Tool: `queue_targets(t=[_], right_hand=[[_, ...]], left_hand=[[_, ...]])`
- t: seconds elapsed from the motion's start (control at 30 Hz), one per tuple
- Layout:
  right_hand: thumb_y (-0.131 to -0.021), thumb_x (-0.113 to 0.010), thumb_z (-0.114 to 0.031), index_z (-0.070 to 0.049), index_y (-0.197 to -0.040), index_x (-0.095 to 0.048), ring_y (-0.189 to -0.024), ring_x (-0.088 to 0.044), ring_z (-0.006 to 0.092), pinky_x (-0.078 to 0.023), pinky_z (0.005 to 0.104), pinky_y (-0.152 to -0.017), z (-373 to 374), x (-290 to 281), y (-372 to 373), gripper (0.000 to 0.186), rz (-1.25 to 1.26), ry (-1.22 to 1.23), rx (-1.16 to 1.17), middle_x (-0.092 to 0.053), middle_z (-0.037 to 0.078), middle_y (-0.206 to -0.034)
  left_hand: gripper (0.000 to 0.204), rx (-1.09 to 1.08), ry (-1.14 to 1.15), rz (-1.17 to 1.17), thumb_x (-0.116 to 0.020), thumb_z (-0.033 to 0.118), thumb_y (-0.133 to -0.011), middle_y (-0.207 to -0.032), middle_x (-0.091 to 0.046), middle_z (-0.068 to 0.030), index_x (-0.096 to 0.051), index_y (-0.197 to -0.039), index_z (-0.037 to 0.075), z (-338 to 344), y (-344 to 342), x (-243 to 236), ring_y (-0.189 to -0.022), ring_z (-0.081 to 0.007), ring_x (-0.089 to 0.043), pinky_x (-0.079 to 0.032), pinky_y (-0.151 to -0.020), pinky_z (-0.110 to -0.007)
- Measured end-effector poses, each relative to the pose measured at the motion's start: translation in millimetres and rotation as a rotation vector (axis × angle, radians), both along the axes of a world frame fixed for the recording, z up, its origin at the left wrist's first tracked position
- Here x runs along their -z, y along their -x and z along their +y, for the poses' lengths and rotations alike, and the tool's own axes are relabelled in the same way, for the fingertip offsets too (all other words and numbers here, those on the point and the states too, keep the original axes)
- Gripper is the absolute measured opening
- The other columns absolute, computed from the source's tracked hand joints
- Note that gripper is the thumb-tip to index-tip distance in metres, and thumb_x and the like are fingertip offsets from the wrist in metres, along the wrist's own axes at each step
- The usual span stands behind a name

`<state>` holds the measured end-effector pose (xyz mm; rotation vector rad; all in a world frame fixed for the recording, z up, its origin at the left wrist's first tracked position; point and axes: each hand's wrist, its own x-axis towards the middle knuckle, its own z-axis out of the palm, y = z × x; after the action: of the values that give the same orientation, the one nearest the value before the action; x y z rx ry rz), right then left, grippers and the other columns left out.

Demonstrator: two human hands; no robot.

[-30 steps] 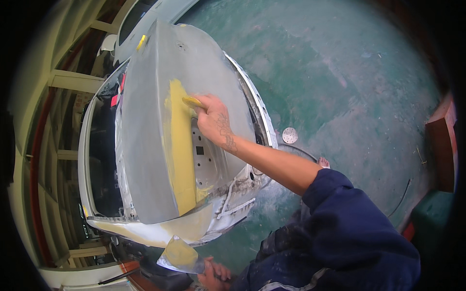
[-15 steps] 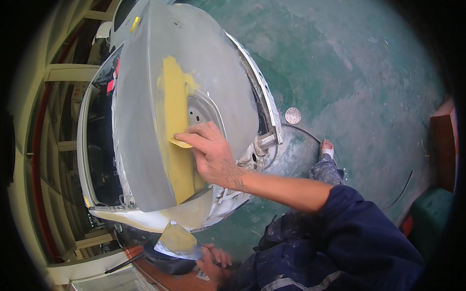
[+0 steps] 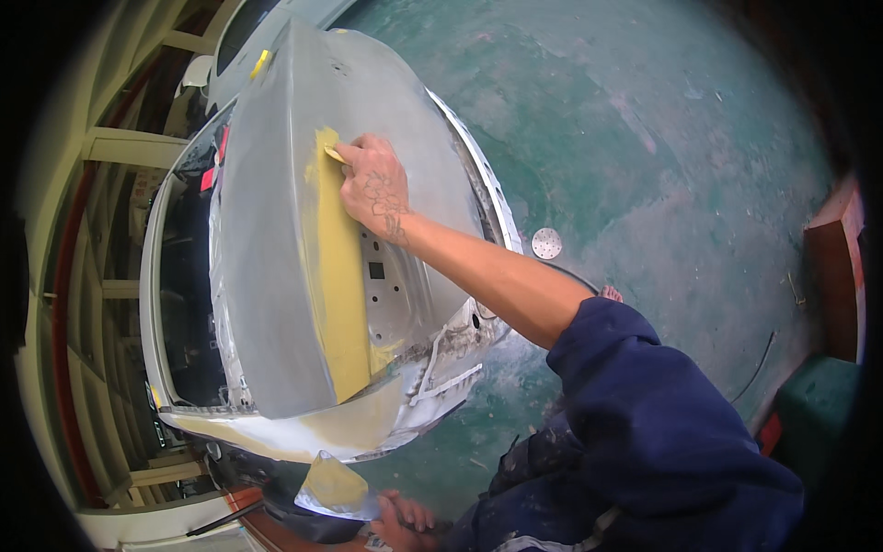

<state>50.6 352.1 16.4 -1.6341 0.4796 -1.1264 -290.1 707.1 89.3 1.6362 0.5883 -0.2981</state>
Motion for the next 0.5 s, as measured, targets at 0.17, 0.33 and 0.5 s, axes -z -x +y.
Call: queue_targets(t=[0.17, 0.33, 0.5], right_hand=[[-0.087, -0.055, 0.004, -0.009, -0.109, -0.076, -0.094, -0.065, 0.0325, -0.051, 0.0394, -0.083, 18.2, 9.3, 44.0, 0.033, 0.059, -0.135, -0.108, -0.069, 0.014, -0.105], [-0.089, -0.058, 0.001, -0.009, -0.114, -0.075, -0.093, -0.065, 0.0266, -0.05, 0.0348, -0.083, -37.5, -2.6, -2.1, 0.032, -0.138, -0.246, -0.193, -0.069, 0.011, -0.105], [-0.089, -0.057, 0.002, -0.008, -0.115, -0.074, -0.094, -0.065, 0.0253, -0.05, 0.0352, -0.085, -35.8, -3.5, -17.5, 0.033, -0.209, -0.302, -0.347, -0.069, 0.01, -0.105]], left_hand=[[0.04, 0.061, 0.169, -0.116, -0.051, 0.045, -0.106, -0.064, -0.043, -0.0001, -0.057, -0.117, 0.008, -18.0, -6.4, -9.6, -0.05, -0.0152, -0.04, -0.038, -0.047, -0.032], [0.036, -0.02, -0.049, -0.015, -0.052, 0.044, -0.106, -0.063, -0.041, 0.0013, -0.055, -0.111, 0.009, -40.5, -20.0, -16.1, -0.05, -0.0138, -0.039, -0.037, -0.046, -0.031], [0.028, -0.052, -0.056, 0.0, -0.052, 0.039, -0.107, -0.064, -0.041, 0.0019, -0.055, -0.112, 0.011, -53.5, -27.6, -24.7, -0.05, -0.0127, -0.038, -0.037, -0.046, -0.03]])
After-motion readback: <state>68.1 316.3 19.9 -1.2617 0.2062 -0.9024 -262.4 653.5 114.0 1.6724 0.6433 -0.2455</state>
